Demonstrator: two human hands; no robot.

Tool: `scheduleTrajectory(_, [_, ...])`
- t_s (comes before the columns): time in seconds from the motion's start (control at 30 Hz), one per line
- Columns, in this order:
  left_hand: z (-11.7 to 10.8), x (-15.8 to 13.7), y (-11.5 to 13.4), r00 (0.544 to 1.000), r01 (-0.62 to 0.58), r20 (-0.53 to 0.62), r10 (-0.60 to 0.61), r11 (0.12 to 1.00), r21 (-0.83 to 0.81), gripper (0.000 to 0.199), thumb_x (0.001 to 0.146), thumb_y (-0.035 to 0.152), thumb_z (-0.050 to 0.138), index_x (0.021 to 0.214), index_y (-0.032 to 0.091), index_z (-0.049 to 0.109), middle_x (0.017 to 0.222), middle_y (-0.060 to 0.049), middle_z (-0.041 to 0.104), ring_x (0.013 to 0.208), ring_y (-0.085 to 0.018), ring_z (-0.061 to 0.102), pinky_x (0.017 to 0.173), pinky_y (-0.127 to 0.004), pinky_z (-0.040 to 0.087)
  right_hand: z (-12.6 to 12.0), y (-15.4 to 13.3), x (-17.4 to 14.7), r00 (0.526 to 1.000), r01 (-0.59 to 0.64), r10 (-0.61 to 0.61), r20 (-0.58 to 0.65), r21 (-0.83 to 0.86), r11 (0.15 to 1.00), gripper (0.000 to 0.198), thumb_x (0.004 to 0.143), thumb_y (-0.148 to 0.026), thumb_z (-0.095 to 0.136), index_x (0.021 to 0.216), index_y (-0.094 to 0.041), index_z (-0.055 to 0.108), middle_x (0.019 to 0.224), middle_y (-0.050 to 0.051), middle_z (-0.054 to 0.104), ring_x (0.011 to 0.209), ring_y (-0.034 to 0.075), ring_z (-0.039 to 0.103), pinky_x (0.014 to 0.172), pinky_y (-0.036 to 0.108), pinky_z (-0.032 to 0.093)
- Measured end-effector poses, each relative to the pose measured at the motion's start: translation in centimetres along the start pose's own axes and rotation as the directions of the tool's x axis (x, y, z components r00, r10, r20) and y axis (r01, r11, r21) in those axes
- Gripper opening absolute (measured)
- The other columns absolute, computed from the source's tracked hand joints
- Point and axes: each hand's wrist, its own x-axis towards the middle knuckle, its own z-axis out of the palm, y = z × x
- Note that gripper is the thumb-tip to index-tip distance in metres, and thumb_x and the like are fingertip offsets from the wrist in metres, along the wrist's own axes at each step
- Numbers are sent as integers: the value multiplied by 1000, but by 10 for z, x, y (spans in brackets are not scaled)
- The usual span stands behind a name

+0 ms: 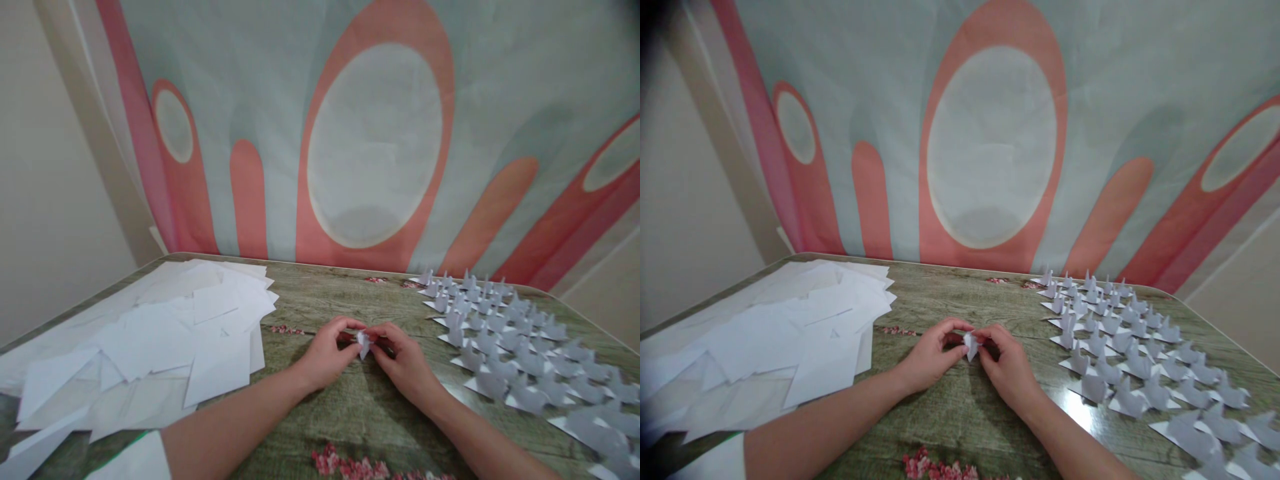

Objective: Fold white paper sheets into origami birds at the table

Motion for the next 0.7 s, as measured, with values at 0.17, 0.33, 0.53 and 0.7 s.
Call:
scheduleTrajectory(0.17, [0,0,-2,998,59,38,-54,984,-165,37,69,3,59,103,17,56,97,-6,62,91,-18,58,82,-30,45,0,4,1,997,-74,74,3,138,988,14,78,-24,56,90,-21,62,88,5,62,82,19,59,77,33,48])
scheduleTrajectory(0.33, [2,0,-4,998,56,30,-51,982,-179,35,70,6,61,103,16,54,96,-6,62,90,-18,59,82,-32,46,-1,2,1,998,-65,67,-11,143,988,15,81,-28,56,92,-21,63,89,5,61,82,19,58,74,31,47])
scheduleTrajectory(0.53, [2,0,-4,999,41,-17,-44,987,-155,30,74,12,60,103,15,55,99,-8,61,92,-19,58,83,-33,46,-3,1,2,997,-52,58,-50,115,992,16,81,-30,55,90,-20,63,88,5,61,82,19,57,73,30,45])
scheduleTrajectory(0.7, [0,0,-1,998,36,-49,-39,997,-67,28,76,17,61,103,15,56,96,-7,62,89,-18,57,82,-31,45,-3,0,3,995,-63,72,-72,124,990,17,81,-32,56,90,-20,64,85,5,62,79,19,57,71,30,45])
